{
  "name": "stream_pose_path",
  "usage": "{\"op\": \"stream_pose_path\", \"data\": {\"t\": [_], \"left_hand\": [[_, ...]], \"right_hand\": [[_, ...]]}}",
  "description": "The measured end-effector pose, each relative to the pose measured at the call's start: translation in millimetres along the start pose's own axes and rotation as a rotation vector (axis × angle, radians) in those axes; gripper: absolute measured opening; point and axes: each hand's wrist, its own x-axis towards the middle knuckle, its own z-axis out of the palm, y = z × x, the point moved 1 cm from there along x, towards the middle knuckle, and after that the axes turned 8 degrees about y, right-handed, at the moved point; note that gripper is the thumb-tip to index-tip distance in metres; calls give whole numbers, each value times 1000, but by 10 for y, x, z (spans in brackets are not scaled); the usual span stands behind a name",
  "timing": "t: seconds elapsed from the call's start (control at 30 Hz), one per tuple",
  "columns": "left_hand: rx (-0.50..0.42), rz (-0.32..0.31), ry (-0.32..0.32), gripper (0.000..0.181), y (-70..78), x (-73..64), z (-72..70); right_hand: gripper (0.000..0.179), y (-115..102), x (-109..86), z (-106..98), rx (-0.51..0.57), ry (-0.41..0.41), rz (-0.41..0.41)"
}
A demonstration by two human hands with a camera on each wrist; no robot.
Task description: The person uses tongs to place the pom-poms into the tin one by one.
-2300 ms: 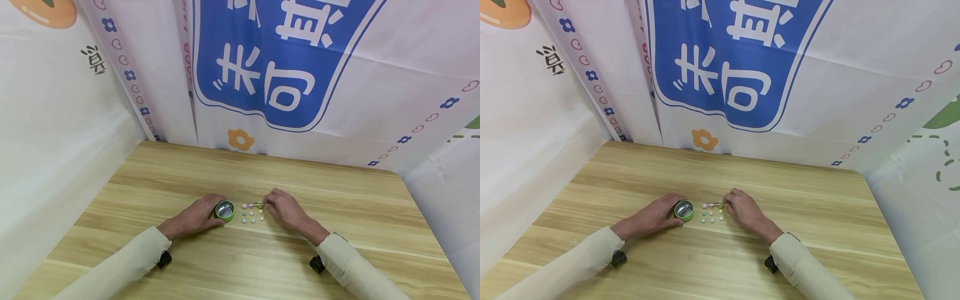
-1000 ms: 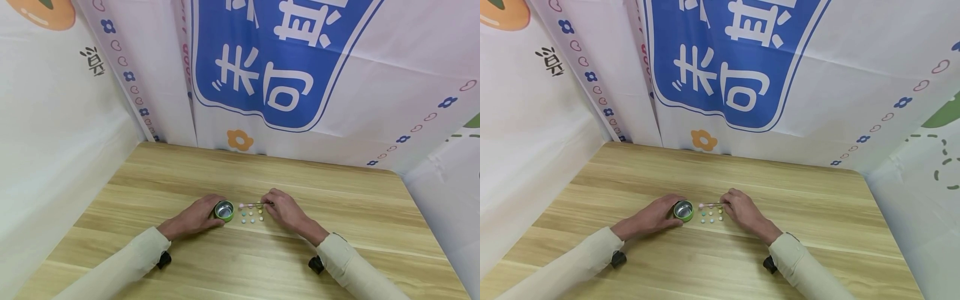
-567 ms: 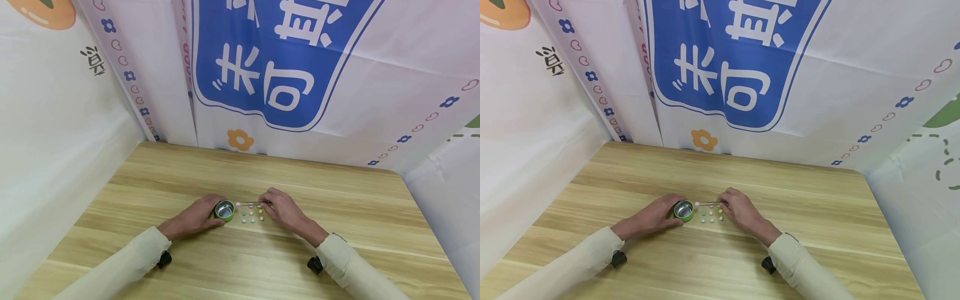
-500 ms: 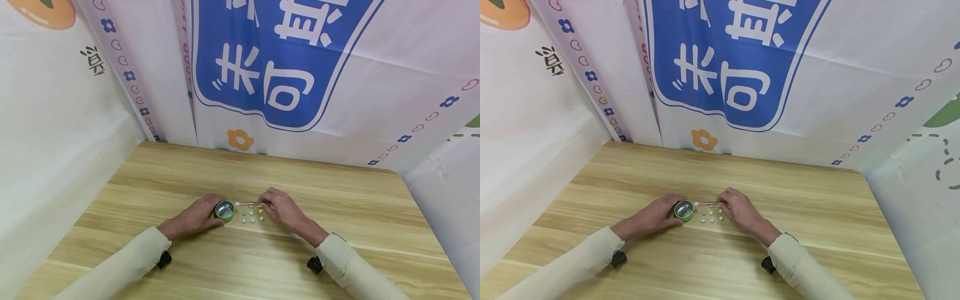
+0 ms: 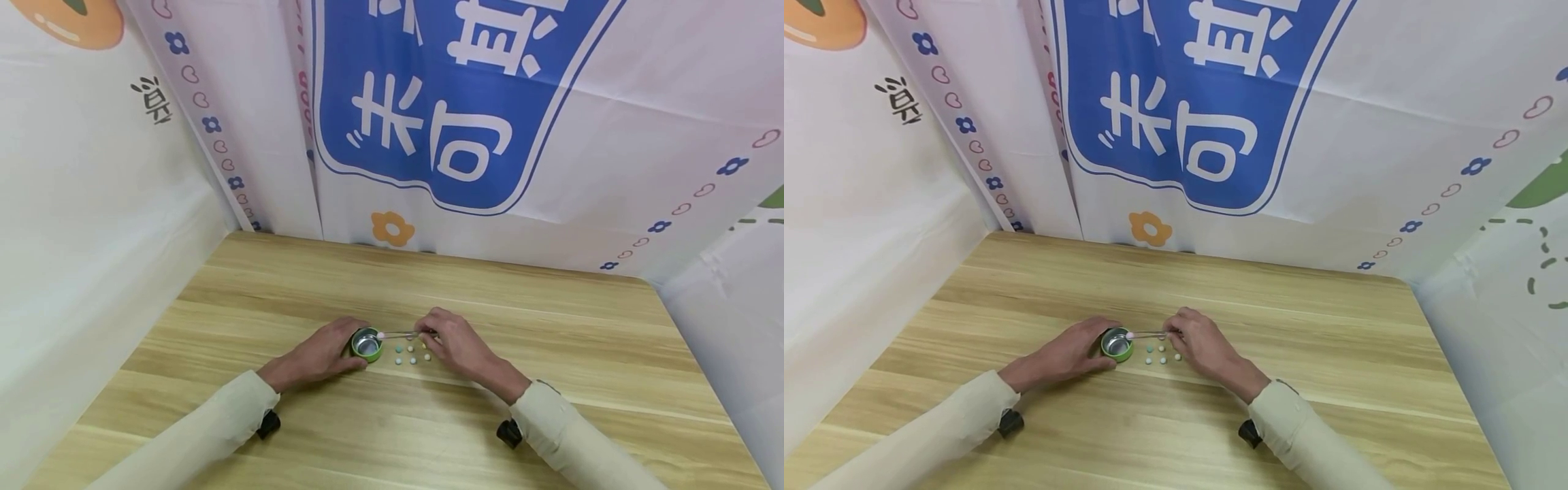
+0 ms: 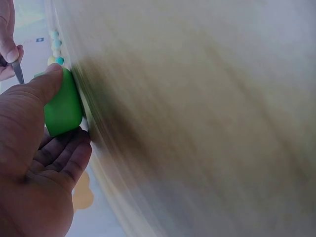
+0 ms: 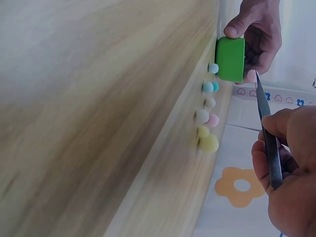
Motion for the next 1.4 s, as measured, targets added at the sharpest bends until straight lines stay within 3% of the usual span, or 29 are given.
{"op": "stream_pose_path", "data": {"t": [0.7,1.4], "left_hand": [[4,14,6,64,13,-7,-22],[12,11,0,64,3,-7,-20]], "right_hand": [[11,-33,35,108,-2,-11,-46],[13,-10,-4,123,-16,-31,-17]]}}
